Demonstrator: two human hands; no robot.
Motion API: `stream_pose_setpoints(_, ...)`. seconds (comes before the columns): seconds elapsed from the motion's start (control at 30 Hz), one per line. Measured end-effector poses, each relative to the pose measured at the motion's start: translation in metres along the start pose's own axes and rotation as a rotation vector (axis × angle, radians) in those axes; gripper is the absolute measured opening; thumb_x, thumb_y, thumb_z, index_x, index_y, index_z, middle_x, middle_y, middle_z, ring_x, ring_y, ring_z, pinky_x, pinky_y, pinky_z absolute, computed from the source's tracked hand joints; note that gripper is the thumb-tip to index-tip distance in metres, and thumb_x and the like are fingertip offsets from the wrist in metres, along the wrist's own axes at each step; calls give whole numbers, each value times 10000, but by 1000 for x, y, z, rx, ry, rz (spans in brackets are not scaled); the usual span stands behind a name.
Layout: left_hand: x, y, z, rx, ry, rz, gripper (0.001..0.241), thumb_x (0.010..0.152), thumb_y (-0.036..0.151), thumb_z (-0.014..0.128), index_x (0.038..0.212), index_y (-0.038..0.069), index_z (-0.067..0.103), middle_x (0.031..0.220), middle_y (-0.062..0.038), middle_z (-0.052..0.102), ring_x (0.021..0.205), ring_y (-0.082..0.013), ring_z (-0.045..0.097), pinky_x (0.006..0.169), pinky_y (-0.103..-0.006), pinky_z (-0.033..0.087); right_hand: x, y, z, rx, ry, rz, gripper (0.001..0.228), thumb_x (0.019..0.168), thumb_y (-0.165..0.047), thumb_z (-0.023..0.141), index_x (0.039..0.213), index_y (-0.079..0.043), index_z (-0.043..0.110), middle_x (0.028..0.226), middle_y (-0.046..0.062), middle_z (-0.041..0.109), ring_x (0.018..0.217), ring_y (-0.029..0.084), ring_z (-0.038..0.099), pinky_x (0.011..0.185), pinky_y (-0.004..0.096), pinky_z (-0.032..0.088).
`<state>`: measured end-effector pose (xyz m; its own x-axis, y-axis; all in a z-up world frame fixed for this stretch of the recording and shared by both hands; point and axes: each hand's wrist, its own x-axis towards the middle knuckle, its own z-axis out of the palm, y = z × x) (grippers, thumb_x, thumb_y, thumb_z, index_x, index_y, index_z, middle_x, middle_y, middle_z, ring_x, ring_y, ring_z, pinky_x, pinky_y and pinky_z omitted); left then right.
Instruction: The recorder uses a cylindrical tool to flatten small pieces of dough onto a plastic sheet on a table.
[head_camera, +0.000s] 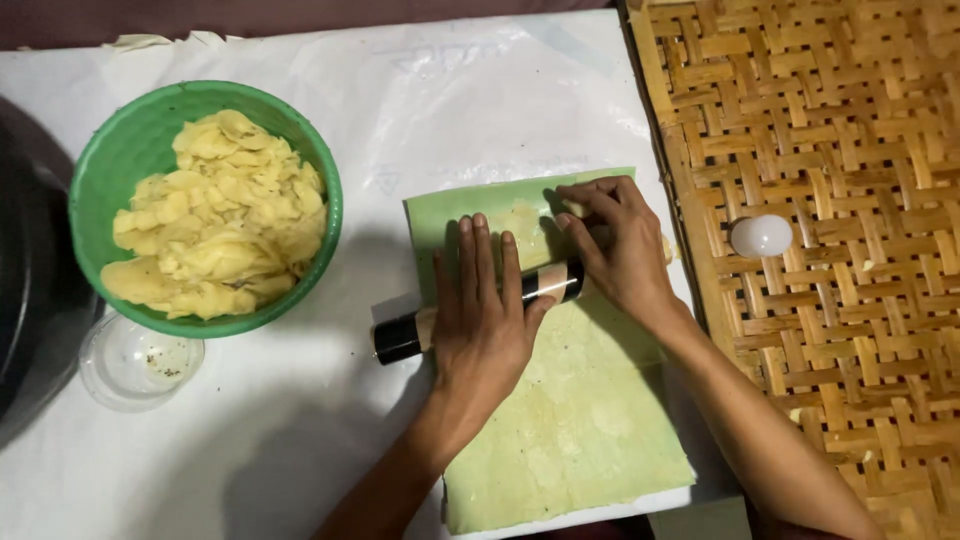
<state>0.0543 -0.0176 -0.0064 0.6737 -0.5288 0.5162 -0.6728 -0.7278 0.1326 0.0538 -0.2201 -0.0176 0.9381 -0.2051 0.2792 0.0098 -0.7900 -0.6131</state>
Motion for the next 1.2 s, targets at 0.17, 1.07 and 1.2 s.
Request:
stream_pose_setpoints(0.17, -28, 5, -16, -147, -80, -7, 634, 931, 322, 683, 1389, -92, 541, 1474, -359, 478, 1440, -490, 427, 1182, -579, 340, -5, -11, -3, 34, -211, 30, 305, 944, -92, 657, 1242, -84, 726, 1050, 176, 633, 971, 434, 698, 847, 521, 550)
stream_pose_setpoints(1.07, 32, -23, 51, -826, -166, -335, 71, 905, 82, 733, 974, 91, 745, 792, -100, 756, 790, -303, 762, 706, -376, 595, -1, -60, -26, 299, -260, 185, 207, 893, -102, 737, 1087, -61, 793, 870, 190, 785, 889, 308, 758, 852, 465, 583)
stream_pose_setpoints(1.2, 31, -28, 62, -779, -157, -351, 28, 875, 95, 722, 888, 118, 711, 715, -85, 713, 745, -313, 736, 678, -401, 563, -1, -67, -32, 320, -275, 200, 220, 872, -118, 770, 1081, -56, 796, 825, 153, 783, 824, 244, 738, 835, 436, 587)
